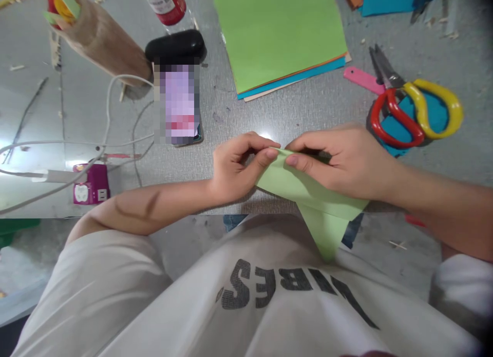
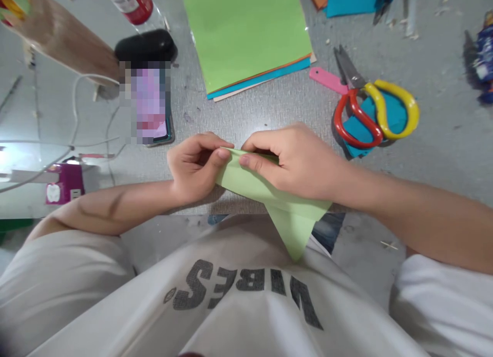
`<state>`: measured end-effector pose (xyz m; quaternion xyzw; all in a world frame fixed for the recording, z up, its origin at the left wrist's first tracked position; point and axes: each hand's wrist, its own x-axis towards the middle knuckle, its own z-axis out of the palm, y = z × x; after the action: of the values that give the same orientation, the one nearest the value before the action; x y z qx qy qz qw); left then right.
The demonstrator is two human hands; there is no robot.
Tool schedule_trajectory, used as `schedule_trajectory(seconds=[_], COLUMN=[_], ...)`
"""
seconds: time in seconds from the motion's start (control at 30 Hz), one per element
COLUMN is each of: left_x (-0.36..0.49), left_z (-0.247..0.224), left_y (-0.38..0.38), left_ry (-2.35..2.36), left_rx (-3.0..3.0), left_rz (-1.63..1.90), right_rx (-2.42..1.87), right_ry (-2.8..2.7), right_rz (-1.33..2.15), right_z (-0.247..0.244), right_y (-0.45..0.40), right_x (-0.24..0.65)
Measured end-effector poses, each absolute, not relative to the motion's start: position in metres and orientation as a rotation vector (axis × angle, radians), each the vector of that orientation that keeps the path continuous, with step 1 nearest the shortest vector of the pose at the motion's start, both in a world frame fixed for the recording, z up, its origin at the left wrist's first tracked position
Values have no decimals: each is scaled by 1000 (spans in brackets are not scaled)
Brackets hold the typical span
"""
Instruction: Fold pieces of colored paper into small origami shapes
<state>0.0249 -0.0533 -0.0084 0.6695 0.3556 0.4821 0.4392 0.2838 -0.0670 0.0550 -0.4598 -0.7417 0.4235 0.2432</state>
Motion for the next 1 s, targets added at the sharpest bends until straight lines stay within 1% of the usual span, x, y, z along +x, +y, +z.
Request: schedule_trajectory(seconds=[0.23,0.33,0.47,0.63,0.77,1.0], left_x=[27,28,27,26,25,23], left_z=[-21,-21,-18,-19,-20,-19], left_y=[-45,-43,-43,-42,-43,-44], left_ry=[623,583,599,636,716,812], left_rx=[1775,1801,1794,1743,1709,1696], left_rz=[1376,1393,1346,1307,1270,1089], right_rx=[-1270,-1276,-1274,-1214,-1274,-1276], right_ry=[-1988,-1955,-1921,-1932,-1924,-1951], right_rz=[1064,1073,1130,1032,1025,974], right_z=[54,55,57,58,57,53], right_y=[-70,-69,-66,-64,-65,-68], right_x=[277,276,275,275,276,277])
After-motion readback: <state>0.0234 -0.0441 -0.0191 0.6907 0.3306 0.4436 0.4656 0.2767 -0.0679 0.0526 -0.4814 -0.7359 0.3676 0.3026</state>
